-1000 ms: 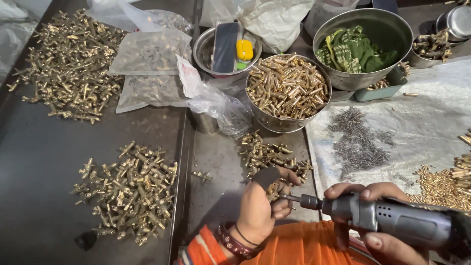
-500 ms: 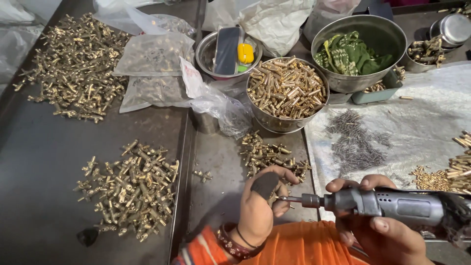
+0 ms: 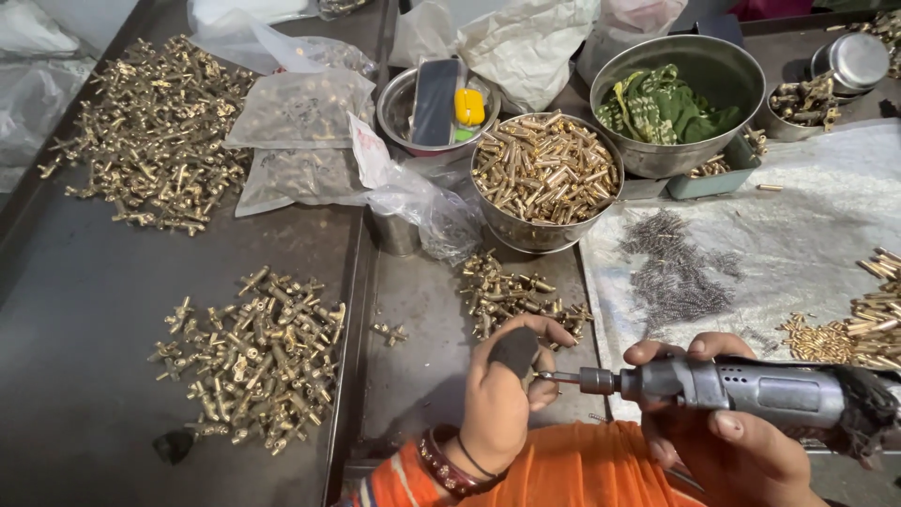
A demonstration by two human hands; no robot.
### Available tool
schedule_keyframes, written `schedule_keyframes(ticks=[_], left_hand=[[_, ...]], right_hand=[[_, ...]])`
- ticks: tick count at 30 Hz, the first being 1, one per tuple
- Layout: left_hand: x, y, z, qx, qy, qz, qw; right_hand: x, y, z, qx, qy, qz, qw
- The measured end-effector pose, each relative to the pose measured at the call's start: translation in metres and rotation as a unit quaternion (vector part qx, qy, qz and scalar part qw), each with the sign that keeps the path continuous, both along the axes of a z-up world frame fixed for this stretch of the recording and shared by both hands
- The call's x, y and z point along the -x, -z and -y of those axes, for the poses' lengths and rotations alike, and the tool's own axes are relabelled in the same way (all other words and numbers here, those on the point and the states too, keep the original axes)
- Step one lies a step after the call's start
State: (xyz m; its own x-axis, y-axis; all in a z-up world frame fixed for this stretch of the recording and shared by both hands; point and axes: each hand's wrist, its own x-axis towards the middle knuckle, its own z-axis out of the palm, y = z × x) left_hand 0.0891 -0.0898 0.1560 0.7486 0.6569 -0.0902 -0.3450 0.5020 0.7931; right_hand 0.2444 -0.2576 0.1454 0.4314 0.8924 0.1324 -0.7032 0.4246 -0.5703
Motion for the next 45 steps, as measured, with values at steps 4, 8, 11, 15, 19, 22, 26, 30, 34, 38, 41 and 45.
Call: schedule_keyframes(ticks=[4,8,11,15,19,22,26,30,34,38,41,45], left_hand=[[0.0,-0.004,0.002,0.048,0.002,-0.005,0.999],[0.003,-0.01,0.004,0.056,0.006,-0.045,0.997],[0.005,-0.01,0.006,0.029,0.011,-0.05,0.998],[0.009,-0.009,0.009,0.021,0.018,-0.065,0.997],[0.013,-0.006,0.012,0.008,0.054,-0.016,0.998],[0.014,-0.01,0.014,0.012,0.07,0.002,0.997],[0.019,0.007,0.013,-0.014,0.103,0.018,0.994],[0.047,0.036,-0.033,-0.11,0.072,-0.204,0.97],[0.107,0.011,-0.1,-0.481,-0.152,-0.578,0.641],[0.114,-0.018,-0.11,-0.543,-0.31,-0.511,0.59],[0.059,0.024,-0.093,-0.527,-0.137,-0.442,0.713],[-0.02,0.08,-0.095,-0.616,-0.037,-0.397,0.679]], right_hand=[[-0.001,0.001,0.003,0.004,-0.007,0.008,1.0],[0.0,0.002,0.005,0.003,-0.016,0.02,1.0],[-0.001,0.003,0.008,-0.005,-0.029,0.029,0.999],[-0.001,0.009,0.014,0.002,-0.02,0.031,0.999],[-0.003,0.01,0.018,0.003,-0.027,0.041,0.999],[-0.001,0.009,0.019,-0.003,-0.034,0.04,0.999],[0.002,0.008,0.017,0.009,-0.032,0.034,0.999],[0.007,0.009,0.02,0.038,-0.039,0.056,0.997],[0.014,0.004,0.026,0.094,-0.026,0.114,0.989],[0.006,0.013,0.026,0.149,-0.04,0.237,0.959],[0.011,0.012,0.013,0.139,-0.037,0.326,0.934],[0.011,0.032,0.011,0.123,-0.059,0.344,0.929]])
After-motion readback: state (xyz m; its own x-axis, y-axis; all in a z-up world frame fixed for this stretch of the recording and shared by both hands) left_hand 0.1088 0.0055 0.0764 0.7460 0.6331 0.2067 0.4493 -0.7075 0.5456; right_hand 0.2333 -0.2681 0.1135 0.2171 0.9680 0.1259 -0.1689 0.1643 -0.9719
